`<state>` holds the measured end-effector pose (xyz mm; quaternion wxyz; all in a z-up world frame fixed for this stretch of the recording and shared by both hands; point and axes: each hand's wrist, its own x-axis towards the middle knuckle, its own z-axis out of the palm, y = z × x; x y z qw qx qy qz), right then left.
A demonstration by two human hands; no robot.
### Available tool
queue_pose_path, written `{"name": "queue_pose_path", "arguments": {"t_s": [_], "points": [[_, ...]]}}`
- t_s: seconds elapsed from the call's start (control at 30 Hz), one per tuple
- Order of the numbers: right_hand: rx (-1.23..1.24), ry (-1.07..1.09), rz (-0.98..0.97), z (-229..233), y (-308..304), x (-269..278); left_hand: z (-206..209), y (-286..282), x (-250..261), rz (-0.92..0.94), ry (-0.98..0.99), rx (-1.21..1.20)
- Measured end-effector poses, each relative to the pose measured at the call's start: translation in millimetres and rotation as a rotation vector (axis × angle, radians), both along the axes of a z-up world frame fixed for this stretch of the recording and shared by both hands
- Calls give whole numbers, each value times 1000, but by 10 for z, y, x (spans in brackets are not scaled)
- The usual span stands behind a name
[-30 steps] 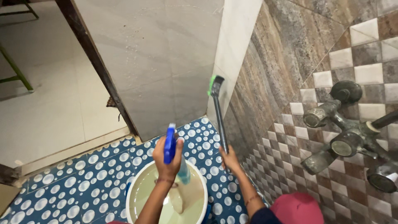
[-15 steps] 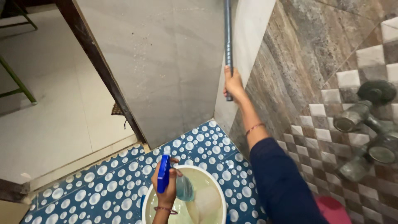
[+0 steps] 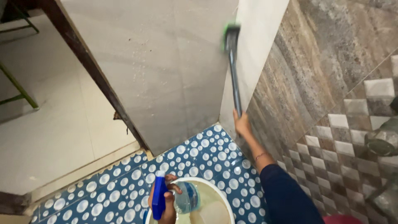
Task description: The person scrubs the tiled bathroom walls using a spray bottle and a long-handled brush, repeatedly dipping the brush into a bucket of water and rinsing the surface with a small container.
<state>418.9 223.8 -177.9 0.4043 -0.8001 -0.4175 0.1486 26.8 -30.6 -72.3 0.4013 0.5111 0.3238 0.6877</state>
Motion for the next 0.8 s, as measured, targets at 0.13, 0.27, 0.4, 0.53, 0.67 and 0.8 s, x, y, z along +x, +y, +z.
{"name": "queue_pose_path", "arguments": {"t_s": [0.13, 0.27, 0.4, 0.53, 0.67, 0.8], "points": [[139, 49, -18, 773, 555, 185, -160, 33, -34, 30, -17, -30], [131, -102, -16, 432, 241, 110, -263, 155, -42, 46, -41, -39], [3, -74, 91, -662, -912, -349, -370, 131, -66, 53, -51, -60], [-328, 94, 58, -754, -934, -170, -385, 106, -74, 32, 22, -61], [-227, -27, 93, -320, -798, 310, -373, 145, -32, -14, -21, -12], [167, 4, 80, 666, -150, 69, -324, 106, 20, -5, -16, 6]]}}
